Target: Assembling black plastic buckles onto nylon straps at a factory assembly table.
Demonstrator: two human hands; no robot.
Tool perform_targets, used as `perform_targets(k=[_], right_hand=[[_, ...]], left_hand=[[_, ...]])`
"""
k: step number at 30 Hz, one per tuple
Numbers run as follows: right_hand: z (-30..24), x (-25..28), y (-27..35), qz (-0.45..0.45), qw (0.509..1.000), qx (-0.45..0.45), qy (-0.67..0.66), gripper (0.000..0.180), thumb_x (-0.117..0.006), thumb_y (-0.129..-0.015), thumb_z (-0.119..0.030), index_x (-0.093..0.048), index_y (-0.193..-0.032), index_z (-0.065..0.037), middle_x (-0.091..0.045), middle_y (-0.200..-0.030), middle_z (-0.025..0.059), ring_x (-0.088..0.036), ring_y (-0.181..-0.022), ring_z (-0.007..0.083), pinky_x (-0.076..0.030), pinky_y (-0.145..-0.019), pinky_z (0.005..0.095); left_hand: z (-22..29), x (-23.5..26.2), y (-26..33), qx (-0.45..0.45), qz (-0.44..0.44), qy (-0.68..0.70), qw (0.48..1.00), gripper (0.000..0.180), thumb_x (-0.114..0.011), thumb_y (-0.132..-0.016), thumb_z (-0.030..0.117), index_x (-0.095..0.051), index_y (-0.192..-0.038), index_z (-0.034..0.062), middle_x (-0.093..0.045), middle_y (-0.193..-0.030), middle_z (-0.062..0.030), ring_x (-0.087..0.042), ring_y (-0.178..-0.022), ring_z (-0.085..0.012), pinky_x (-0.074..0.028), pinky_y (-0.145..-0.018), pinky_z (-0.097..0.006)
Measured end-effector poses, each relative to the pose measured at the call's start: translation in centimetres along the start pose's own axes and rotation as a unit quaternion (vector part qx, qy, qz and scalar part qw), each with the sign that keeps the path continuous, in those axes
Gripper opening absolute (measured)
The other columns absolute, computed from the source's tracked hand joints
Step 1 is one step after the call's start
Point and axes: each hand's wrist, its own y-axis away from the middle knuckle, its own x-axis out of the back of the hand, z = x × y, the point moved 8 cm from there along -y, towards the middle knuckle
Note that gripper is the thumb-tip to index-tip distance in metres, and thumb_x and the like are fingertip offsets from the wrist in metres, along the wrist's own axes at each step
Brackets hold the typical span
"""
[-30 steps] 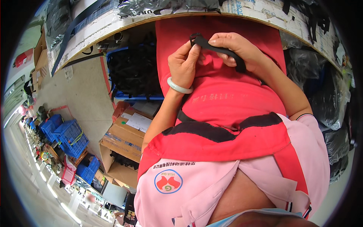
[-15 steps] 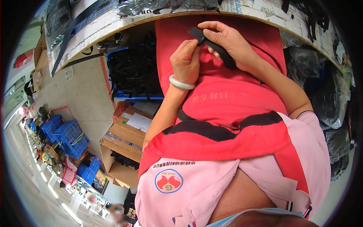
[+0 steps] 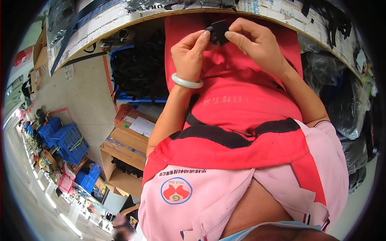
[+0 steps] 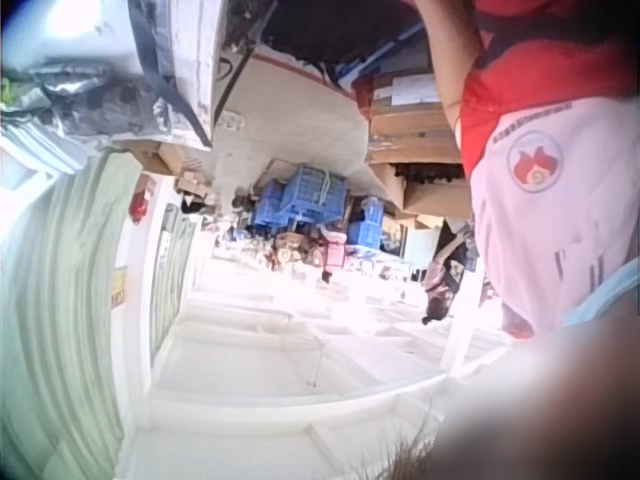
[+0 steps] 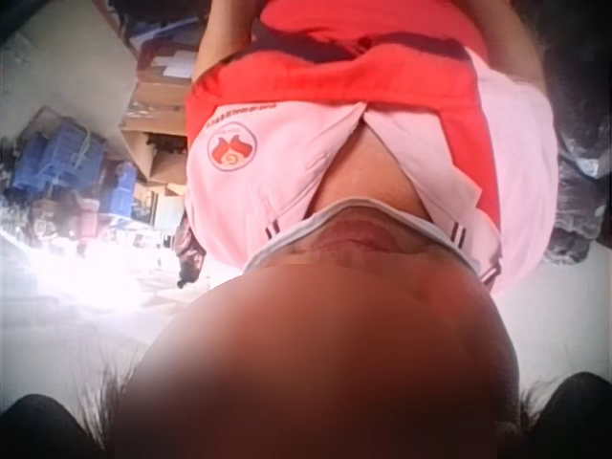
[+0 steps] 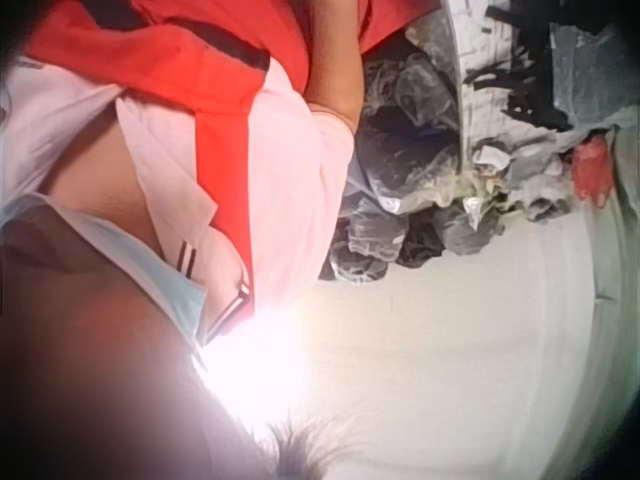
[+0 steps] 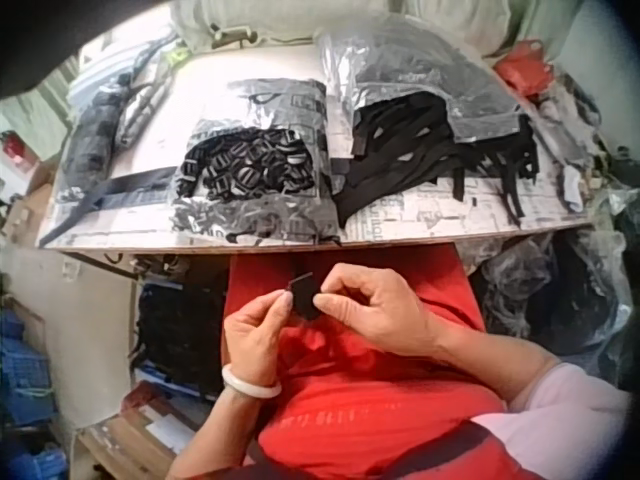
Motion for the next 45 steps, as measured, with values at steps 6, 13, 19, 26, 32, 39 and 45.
perform_targets(k=[6,13,19,26,32,39,45], right_hand=[[4.6,-1.3,2.2,-0.189,0.928,-0.323,0.008,0.019,-0.063,-0.088,-0.017,-0.056,-0.075,-0.005,-0.047,-0.059,-0.005,-0.039,-0.051,0.0024,-0.031,-0.046,0.021],[5.5,-1.9,1.7,-0.138,0.941,-0.301,-0.067,0.021,-0.064,-0.09,-0.022,-0.058,-0.076,-0.007,-0.049,-0.059,-0.0047,-0.043,-0.048,0.0033,-0.031,-0.043,0.0197],[6.8,-4.2,2.8,-0.212,0.853,-0.377,-0.293,0.021,-0.061,-0.093,-0.026,-0.06,-0.095,-0.005,-0.053,-0.065,-0.0041,-0.045,-0.051,0.0024,-0.036,-0.046,0.0168],[6.6,-0.7,-1.5,-0.048,0.969,-0.231,-0.072,0.018,-0.06,-0.093,-0.026,-0.062,-0.09,-0.009,-0.053,-0.067,-0.0066,-0.047,-0.058,0.0019,-0.037,-0.051,0.0175],[9.1,-1.9,0.9,-0.14,0.95,-0.279,-0.024,0.019,-0.061,-0.093,-0.024,-0.061,-0.089,-0.005,-0.055,-0.067,-0.0035,-0.052,-0.058,0.0043,-0.043,-0.051,0.0197],[8.8,-4.3,2.4,-0.245,0.947,-0.182,0.102,0.014,-0.061,-0.087,-0.014,-0.062,-0.089,0.0,-0.065,-0.073,0.011,-0.064,-0.064,0.018,-0.049,-0.061,0.0315],[9.0,-3.4,2.3,-0.247,0.948,-0.181,0.09,0.015,-0.061,-0.086,-0.014,-0.062,-0.091,0.0,-0.066,-0.076,0.013,-0.064,-0.069,0.0225,-0.049,-0.065,0.0339]], left_hand=[[0.2,0.2,0.6,-0.069,0.009,-0.106,0.992,0.018,-0.068,-0.088,0.008,-0.07,-0.1,-0.0047,-0.069,-0.084,-0.0032,-0.059,-0.074,-0.0061,-0.047,-0.066,-0.019],[1.0,-0.3,0.7,-0.096,-0.008,-0.097,0.991,0.018,-0.066,-0.089,0.006,-0.068,-0.103,-0.0044,-0.069,-0.09,-0.0068,-0.064,-0.078,-0.0102,-0.052,-0.072,-0.022],[1.7,0.1,1.3,-0.057,-0.055,-0.064,0.995,0.012,-0.067,-0.086,0.002,-0.071,-0.096,-0.0024,-0.067,-0.084,-0.002,-0.058,-0.077,-0.0077,-0.046,-0.068,-0.02],[10.3,6.9,5.1,-0.048,-0.072,-0.238,0.967,0.01,-0.064,-0.084,-0.002,-0.07,-0.092,-0.0035,-0.064,-0.08,-0.0039,-0.057,-0.074,-0.0089,-0.045,-0.066,-0.02],[15.7,19.1,8.8,-0.116,0.203,-0.574,0.785,0.026,-0.067,-0.085,0.005,-0.065,-0.111,0.0017,-0.063,-0.104,-0.003,-0.057,-0.081,-0.0089,-0.047,-0.07,-0.022],[12.0,7.8,-3.7,-0.184,0.034,-0.346,0.919,0.025,-0.067,-0.086,0.007,-0.065,-0.11,0.0003,-0.068,-0.093,-0.0069,-0.063,-0.08,-0.0097,-0.052,-0.07,-0.024],[13.2,0.1,-16.6,-0.206,0.087,-0.709,0.668,0.092,-0.065,-0.071,0.068,-0.043,-0.134,0.0048,-0.059,-0.116,-0.0221,-0.057,-0.103,-0.0377,-0.044,-0.091,-0.045]])
